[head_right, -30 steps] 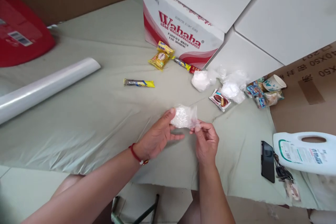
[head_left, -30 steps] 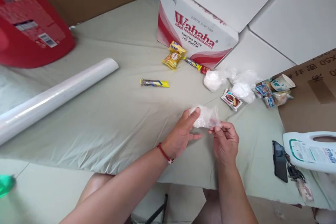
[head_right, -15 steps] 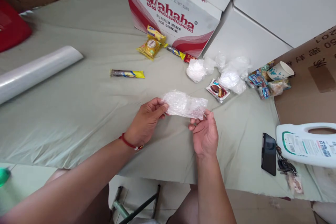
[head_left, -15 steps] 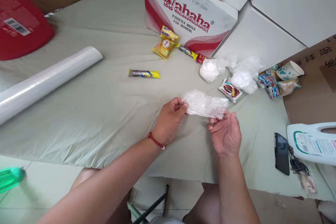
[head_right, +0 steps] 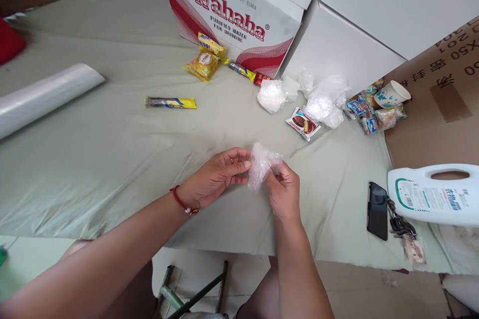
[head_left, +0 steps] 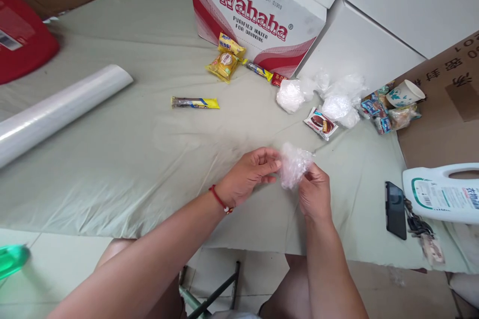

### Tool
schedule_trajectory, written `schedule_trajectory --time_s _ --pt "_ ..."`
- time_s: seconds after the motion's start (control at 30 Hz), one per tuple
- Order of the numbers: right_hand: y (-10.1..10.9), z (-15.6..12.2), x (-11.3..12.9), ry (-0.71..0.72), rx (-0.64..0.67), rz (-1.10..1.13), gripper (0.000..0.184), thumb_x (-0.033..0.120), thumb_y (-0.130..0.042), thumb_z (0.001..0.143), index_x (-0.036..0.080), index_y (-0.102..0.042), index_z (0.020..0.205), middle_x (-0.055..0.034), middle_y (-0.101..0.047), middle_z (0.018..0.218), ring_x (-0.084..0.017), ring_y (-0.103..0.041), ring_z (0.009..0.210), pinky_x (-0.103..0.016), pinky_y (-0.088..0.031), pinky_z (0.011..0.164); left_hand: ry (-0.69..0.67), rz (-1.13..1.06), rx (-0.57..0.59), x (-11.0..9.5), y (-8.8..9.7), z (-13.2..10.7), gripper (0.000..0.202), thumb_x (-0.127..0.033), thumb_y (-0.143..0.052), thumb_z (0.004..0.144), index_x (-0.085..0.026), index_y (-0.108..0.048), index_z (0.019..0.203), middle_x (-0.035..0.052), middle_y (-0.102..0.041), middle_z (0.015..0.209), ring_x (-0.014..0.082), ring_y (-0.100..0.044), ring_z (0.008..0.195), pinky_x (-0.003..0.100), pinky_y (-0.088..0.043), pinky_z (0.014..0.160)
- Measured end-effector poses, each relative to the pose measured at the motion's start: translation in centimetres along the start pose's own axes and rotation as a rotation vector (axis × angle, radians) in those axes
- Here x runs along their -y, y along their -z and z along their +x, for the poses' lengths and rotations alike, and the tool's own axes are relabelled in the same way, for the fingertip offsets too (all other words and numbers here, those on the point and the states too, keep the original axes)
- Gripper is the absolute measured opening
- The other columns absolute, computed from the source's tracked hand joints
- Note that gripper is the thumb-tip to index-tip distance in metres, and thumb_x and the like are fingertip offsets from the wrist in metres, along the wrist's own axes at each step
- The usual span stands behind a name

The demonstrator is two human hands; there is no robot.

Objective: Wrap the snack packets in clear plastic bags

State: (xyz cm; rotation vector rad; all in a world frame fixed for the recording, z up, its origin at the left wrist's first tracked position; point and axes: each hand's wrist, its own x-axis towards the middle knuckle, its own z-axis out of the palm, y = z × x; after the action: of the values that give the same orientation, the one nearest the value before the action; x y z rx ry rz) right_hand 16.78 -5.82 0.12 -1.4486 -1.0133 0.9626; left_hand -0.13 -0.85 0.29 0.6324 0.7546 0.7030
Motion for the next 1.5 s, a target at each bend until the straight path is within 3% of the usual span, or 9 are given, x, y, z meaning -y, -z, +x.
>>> schedule_trajectory --time_s 0.13,0.3,0.5,0.67,0.9,1.1,1.27,1.37,1.5 --pt "0.0 0.2 -0.1 -0.025 -0.062 0.104 0.018 0.031 -0.084 0.076 0.022 -0.078 0.091 -0.0006 -0.073 0.087 -0.014 -0.061 0.075 -0.028 -0.049 0.07 -0.164 0.16 -0.092 -0.1 0.1 0.3 0.026 -0.038 -0.081 0.074 -0.016 -0.068 0.076 -0.0005 -0.064 0.076 0.0102 -0.054 0.073 0.023 -0.042 0.068" --pt "0.5 0.7 0.4 -0.149 -0.228 0.197 0.032 0.039 -0.091 0.069 0.021 -0.07 0.085 0.0041 -0.06 0.077 -0.006 -0.044 0.057 -0.02 -0.038 0.048 -0.177 -0.1 -0.244 -1.4 0.7 0.3 0.023 -0.031 -0.074 0.073 -0.019 -0.055 0.071 -0.004 -0.057 0.071 0.0086 -0.055 0.066 0.021 -0.046 0.062" --pt "1.0 0.8 1.3 -0.2 -0.246 0.226 0.041 0.041 -0.093 0.066 0.022 -0.068 0.091 0.0053 -0.059 0.081 -0.003 -0.042 0.052 -0.017 -0.034 0.042 -0.242 -0.219 -0.455 -3.2 1.8 0.7 0.027 -0.022 -0.074 0.074 -0.02 -0.049 0.081 -0.0057 -0.058 0.073 0.0099 -0.068 0.063 0.017 -0.042 0.051" --pt "1.0 0.6 1.4 -0.298 -0.131 0.283 0.037 0.038 -0.093 0.064 0.022 -0.066 0.085 0.0067 -0.055 0.072 -0.003 -0.039 0.049 -0.017 -0.031 0.039 -0.276 -0.163 -0.536 -3.1 1.8 0.7 0.035 -0.011 -0.07 0.075 -0.023 -0.051 0.102 -0.0099 -0.057 0.067 0.0062 -0.059 0.052 0.016 -0.041 0.05" --pt "0.1 -0.1 1.1 -0.185 -0.08 0.238 0.028 0.042 -0.085 0.074 0.023 -0.068 0.085 0.005 -0.056 0.071 -0.007 -0.041 0.053 -0.021 -0.035 0.046 -0.231 0.011 -0.408 -1.6 1.2 0.7 0.007 -0.022 -0.069 0.073 -0.017 -0.064 0.073 -0.0013 -0.063 0.074 0.0102 -0.064 0.066 0.02 -0.044 0.058" --pt "-1.2 -1.4 0.6 0.047 0.143 -0.185 0.017 0.04 -0.069 0.093 0.026 -0.078 0.097 0.0018 -0.062 0.073 -0.013 -0.051 0.065 -0.027 -0.043 0.062 -0.012 -0.12 -0.178 -1.7 0.5 -0.2 0.051 -0.06 -0.074 0.073 -0.014 -0.074 0.095 0.0073 -0.072 0.088 0.0204 -0.067 0.079 0.03 -0.05 0.068" --pt "-1.2 -1.5 0.8 0.08 0.108 -0.212 0.023 0.047 -0.07 0.092 0.029 -0.081 0.102 -0.0007 -0.067 0.082 -0.018 -0.056 0.071 -0.031 -0.045 0.067 -0.012 0.002 -0.032 -2.0 0.7 -0.5 0.038 -0.023 -0.085 0.055 -0.015 -0.073 0.09 0.0038 -0.072 0.083 0.019 -0.066 0.079 0.03 -0.049 0.074" --pt "-0.7 -0.8 1.0 0.082 0.071 -0.013 0.037 0.06 -0.065 0.091 0.028 -0.081 0.101 -0.0038 -0.071 0.089 -0.02 -0.059 0.074 -0.034 -0.048 0.07 -0.076 0.123 -0.143 -2.0 1.3 -0.4 0.024 -0.016 -0.072 0.054 -0.016 -0.07 0.078 0.0014 -0.069 0.074 0.0173 -0.062 0.071 0.029 -0.047 0.07" --pt "0.1 1.9 0.5 0.005 -0.175 0.095 0.039 0.06 -0.07 0.087 0.023 -0.078 0.09 -0.0039 -0.069 0.083 -0.014 -0.054 0.066 -0.028 -0.044 0.06 -0.127 0.388 -0.296 -2.4 1.9 -0.5 0.019 -0.016 -0.061 0.061 -0.019 -0.071 0.077 -0.0017 -0.063 0.063 0.014 -0.052 0.058 0.026 -0.037 0.056"
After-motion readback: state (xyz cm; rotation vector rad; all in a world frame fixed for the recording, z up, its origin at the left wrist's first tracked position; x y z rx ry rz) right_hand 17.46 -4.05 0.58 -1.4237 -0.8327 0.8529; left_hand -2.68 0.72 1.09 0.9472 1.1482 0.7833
